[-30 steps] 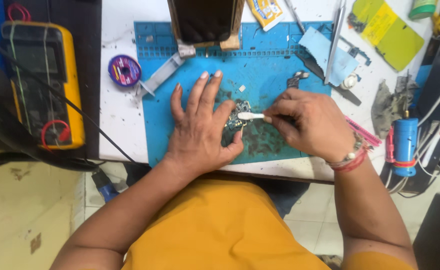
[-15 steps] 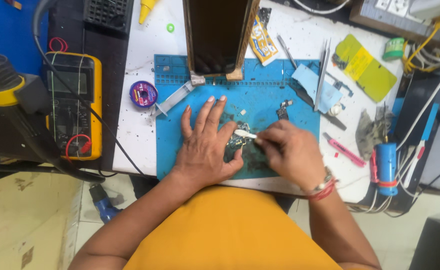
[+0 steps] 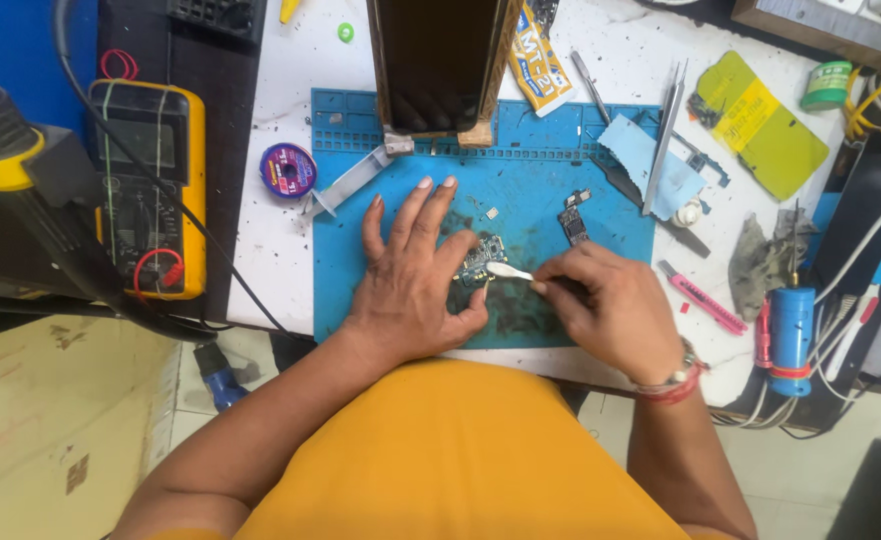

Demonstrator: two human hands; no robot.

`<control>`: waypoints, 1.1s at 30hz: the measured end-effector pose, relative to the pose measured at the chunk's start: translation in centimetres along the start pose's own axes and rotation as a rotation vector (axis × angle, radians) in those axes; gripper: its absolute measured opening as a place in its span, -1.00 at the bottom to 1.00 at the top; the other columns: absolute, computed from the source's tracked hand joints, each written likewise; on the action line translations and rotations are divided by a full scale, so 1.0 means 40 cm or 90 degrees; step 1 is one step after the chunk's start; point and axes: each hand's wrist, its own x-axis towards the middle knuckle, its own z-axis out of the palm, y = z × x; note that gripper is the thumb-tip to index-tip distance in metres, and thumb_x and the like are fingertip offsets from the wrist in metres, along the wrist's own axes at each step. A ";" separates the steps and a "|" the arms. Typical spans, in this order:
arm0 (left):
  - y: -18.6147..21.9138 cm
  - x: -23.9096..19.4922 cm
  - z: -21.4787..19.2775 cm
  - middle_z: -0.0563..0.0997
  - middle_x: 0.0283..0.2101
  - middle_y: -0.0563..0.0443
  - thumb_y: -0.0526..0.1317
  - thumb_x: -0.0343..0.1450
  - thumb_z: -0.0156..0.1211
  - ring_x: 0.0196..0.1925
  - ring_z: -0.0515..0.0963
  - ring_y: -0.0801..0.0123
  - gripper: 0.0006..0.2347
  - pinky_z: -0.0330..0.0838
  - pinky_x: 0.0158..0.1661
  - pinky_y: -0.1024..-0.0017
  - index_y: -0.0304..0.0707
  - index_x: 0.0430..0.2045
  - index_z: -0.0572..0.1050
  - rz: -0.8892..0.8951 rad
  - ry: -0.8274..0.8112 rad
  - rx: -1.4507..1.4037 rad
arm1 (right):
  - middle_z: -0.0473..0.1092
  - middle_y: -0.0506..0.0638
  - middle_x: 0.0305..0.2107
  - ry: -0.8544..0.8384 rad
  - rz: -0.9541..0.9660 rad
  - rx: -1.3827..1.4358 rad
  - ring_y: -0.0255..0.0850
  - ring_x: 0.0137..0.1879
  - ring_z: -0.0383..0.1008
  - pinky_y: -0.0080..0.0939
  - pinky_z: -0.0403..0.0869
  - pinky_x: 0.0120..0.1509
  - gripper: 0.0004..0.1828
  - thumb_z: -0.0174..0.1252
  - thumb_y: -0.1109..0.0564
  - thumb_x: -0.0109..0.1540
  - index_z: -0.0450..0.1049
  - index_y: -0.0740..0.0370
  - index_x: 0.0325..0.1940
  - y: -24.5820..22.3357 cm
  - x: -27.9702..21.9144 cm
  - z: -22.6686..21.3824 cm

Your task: The person works on a small electronic circuit board placed on a blue mat. They use tweezers to adjust components and a toothbrush to clean the board's surface. The person also applies a substance from a syringe onto the board during the process.

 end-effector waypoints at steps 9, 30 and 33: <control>0.003 0.005 -0.003 0.15 0.42 -0.40 0.00 0.24 0.28 0.52 -0.03 -0.12 -0.60 -0.31 0.36 -0.32 -0.24 -0.15 0.55 -0.008 -0.009 -0.003 | 0.52 -0.04 -0.36 0.013 -0.012 -0.002 -0.05 -0.35 0.55 -0.14 0.45 -0.29 -0.90 0.32 0.21 0.12 0.62 0.12 -0.29 -0.009 0.004 0.004; 0.008 0.000 0.005 0.16 0.45 -0.34 -0.01 0.25 0.28 0.54 -0.01 -0.06 -0.58 -0.31 0.41 -0.27 -0.23 -0.09 0.56 0.004 0.026 0.005 | 0.51 -0.01 -0.35 0.146 -0.036 -0.043 -0.03 -0.35 0.53 -0.12 0.45 -0.28 -0.93 0.32 0.22 0.18 0.62 0.14 -0.26 -0.009 -0.040 0.051; 0.007 -0.006 -0.009 0.20 0.42 -0.34 -0.02 0.23 0.28 0.50 0.08 -0.07 -0.59 -0.24 0.39 -0.20 -0.17 -0.10 0.56 0.030 0.032 0.021 | 0.51 -0.01 -0.36 0.150 -0.025 -0.017 -0.11 -0.40 0.54 -0.17 0.44 -0.33 -0.94 0.32 0.22 0.18 0.61 0.15 -0.26 0.007 -0.050 0.059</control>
